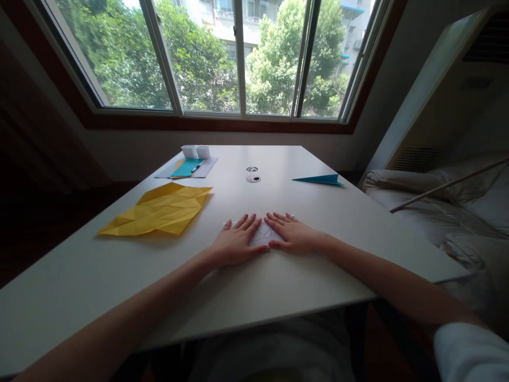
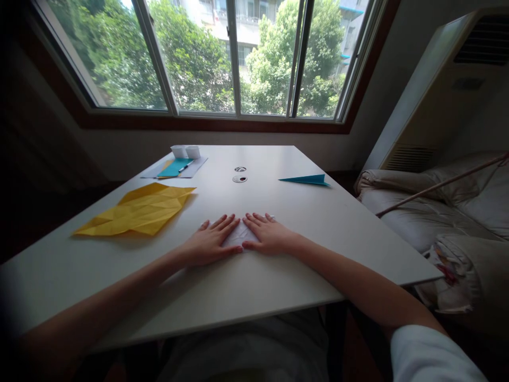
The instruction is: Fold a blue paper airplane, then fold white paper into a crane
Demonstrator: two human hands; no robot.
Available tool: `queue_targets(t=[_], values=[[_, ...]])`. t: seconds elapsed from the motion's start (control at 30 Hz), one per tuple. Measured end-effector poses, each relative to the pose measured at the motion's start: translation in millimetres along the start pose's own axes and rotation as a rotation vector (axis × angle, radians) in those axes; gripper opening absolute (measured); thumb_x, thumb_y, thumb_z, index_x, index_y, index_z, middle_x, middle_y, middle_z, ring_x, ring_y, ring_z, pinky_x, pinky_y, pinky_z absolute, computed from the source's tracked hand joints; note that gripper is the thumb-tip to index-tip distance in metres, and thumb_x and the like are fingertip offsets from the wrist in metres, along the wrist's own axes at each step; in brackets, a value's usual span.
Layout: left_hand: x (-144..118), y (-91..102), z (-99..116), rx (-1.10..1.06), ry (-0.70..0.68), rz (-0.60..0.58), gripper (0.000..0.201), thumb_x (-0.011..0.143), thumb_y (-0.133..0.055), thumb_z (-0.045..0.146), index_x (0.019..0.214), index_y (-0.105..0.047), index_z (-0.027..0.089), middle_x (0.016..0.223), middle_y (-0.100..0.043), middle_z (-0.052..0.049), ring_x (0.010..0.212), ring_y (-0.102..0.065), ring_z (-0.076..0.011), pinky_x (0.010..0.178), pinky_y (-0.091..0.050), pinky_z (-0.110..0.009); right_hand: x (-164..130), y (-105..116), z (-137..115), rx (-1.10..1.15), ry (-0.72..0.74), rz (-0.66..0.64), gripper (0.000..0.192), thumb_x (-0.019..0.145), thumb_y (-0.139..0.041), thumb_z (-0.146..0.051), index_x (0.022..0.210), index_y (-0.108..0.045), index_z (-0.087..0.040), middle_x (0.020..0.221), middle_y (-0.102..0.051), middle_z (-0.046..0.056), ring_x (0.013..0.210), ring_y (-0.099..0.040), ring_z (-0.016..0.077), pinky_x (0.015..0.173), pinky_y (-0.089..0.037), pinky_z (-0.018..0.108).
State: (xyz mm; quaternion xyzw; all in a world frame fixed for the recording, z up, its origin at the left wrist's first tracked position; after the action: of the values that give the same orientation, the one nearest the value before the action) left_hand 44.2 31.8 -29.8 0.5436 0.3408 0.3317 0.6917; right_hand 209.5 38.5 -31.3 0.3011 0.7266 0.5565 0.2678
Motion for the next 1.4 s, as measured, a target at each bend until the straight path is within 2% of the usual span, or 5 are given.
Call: queue_targets(t=[0.33,0.6,0.77,1.0,1.4], values=[[0,-0.2,-1,-0.005,0.016,0.002,0.089,0.074,-0.023,0.077,0.143,-0.008,0.023,0.149,-0.005,-0.006,0.137,-0.006,-0.0290,0.105,-0.007,-0.056,-1,1,2,0.025,-0.025,-0.033,0.087,0.079,-0.024,-0.071,0.144,-0.009,-0.016,0.149,-0.009,0.009,0.137,-0.008,0.0256,0.111,-0.004,0.043],[0,-0.7,-6,0.000,0.047,-0.034,0.098,0.070,-0.025,0.080,0.143,-0.005,0.018,0.148,0.001,-0.008,0.137,-0.005,-0.0281,0.106,-0.007,-0.053,-3,3,8,0.027,-0.067,-0.072,0.092,0.075,-0.030,-0.073,0.144,-0.004,-0.018,0.150,-0.004,0.008,0.137,-0.004,0.0245,0.111,-0.003,0.043],[-4,1.4,-11,0.018,0.106,-0.050,0.106,0.065,-0.027,0.082,0.143,-0.004,0.014,0.148,0.001,-0.009,0.137,-0.004,-0.0298,0.105,-0.008,-0.055,-8,5,17,0.022,-0.115,-0.125,0.103,0.069,-0.035,-0.077,0.144,0.001,-0.015,0.149,0.001,0.009,0.137,-0.001,0.0266,0.110,-0.002,0.048],[-7,1.2,-12,0.080,0.240,-0.035,0.113,0.061,-0.025,0.085,0.143,-0.004,0.010,0.148,0.002,-0.013,0.136,-0.001,-0.0350,0.102,-0.013,-0.059,-13,7,25,0.014,-0.155,-0.169,0.106,0.068,-0.036,-0.077,0.143,0.006,-0.015,0.149,0.006,0.008,0.137,0.003,0.0268,0.109,0.000,0.051],[-18,2.0,-16,0.100,0.264,-0.072,0.110,0.064,-0.024,0.083,0.143,-0.003,0.009,0.147,0.003,-0.015,0.135,-0.002,-0.0366,0.101,-0.012,-0.062,-16,8,29,0.043,-0.174,-0.174,0.110,0.065,-0.041,-0.078,0.143,0.005,-0.015,0.149,0.005,0.010,0.136,0.002,0.0308,0.107,0.004,0.055]])
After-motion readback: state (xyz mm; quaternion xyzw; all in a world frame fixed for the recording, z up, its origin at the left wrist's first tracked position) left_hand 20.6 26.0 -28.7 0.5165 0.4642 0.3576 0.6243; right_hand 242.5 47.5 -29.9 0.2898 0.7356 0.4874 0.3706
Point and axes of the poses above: each hand's wrist, its own x-axis towards the middle knuckle, its own y-axis out of the back of the hand, z = x × y, the point moved 4 cm from there along x, towards the middle knuckle
